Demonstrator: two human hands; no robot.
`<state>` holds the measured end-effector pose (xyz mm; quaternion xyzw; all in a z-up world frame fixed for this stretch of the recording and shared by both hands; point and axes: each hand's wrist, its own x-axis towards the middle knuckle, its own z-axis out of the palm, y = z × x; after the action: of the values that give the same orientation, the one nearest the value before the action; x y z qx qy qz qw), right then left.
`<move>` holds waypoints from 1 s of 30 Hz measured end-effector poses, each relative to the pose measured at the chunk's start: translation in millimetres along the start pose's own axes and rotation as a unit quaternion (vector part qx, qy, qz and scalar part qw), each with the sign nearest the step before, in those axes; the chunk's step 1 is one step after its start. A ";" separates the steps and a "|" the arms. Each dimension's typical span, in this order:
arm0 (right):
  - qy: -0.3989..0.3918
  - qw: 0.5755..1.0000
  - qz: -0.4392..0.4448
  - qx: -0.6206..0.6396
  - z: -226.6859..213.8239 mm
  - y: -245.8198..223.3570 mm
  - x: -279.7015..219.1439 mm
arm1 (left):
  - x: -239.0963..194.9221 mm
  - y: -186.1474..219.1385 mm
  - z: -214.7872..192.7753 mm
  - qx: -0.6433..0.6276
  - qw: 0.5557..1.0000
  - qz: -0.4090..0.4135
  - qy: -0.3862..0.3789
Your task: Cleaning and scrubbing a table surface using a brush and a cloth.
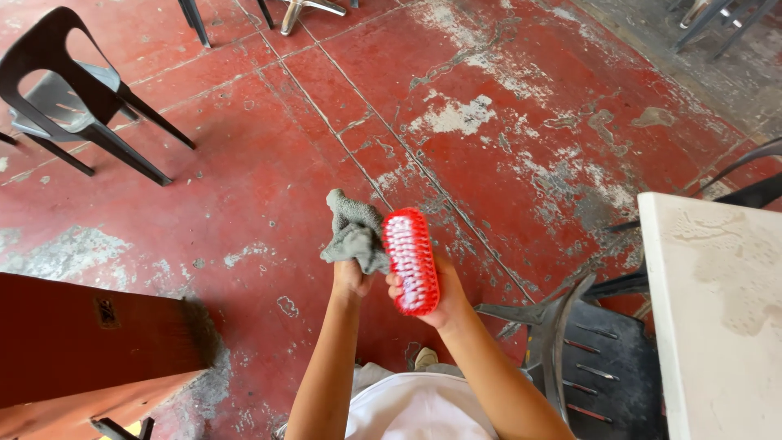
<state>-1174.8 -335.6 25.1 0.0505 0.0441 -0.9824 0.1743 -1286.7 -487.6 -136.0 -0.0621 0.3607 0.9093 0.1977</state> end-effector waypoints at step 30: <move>0.182 0.603 -0.218 -0.745 6.9 -42.3 -50.7 | -64.9 -46.1 145.7 -0.199 0.977 -0.073 -0.024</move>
<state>-1142.7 -279.7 40.7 0.0697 0.8015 -0.5887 -0.0790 -1204.5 -378.4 -41.9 -0.1049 0.1618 0.9474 0.2556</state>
